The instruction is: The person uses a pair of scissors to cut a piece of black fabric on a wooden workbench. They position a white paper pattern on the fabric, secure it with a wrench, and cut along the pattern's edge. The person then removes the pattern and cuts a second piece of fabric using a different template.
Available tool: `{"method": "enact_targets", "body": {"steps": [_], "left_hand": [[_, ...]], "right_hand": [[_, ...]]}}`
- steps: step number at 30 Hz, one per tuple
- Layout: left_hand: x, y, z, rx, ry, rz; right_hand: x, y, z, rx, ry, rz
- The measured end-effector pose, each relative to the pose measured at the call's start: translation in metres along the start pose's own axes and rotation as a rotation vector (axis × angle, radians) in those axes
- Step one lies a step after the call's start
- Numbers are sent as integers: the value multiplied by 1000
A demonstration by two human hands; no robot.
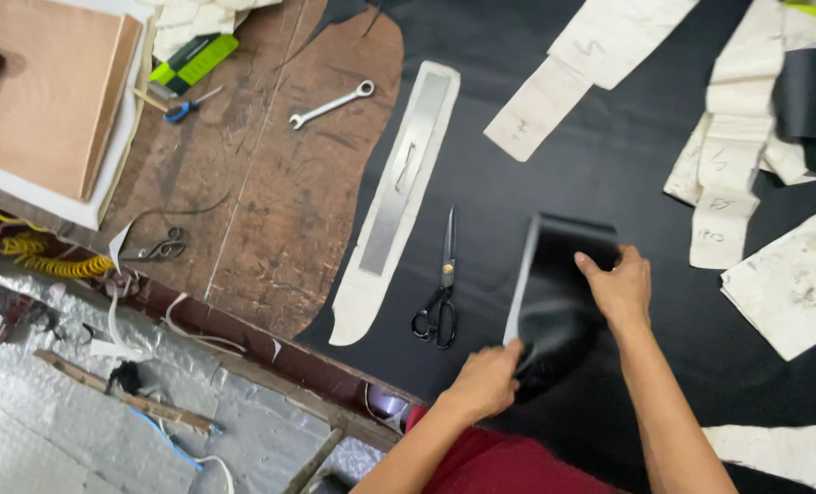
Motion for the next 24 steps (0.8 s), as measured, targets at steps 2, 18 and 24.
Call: {"method": "enact_targets", "body": {"steps": [2,18,24], "left_hand": [[-8,-2,21,-150,57,123],[19,262,-9,542,-202,812],[-123,442,-83,1151,-105,1177]], "right_hand": [[-2,-15,7,-133,-57,-17],[-184,97,93,-213,-28,-1140],[-113,19,93,-103,-203,-888]]}}
Point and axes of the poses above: each hand's wrist, its own z-axis away from the middle knuckle, its own y-axis out of the back of the hand, x = y × z, the point moved 8 cm from there along -z, towards the middle knuckle, and after that the axes turned 8 degrees about x, right-handed, at the moved point
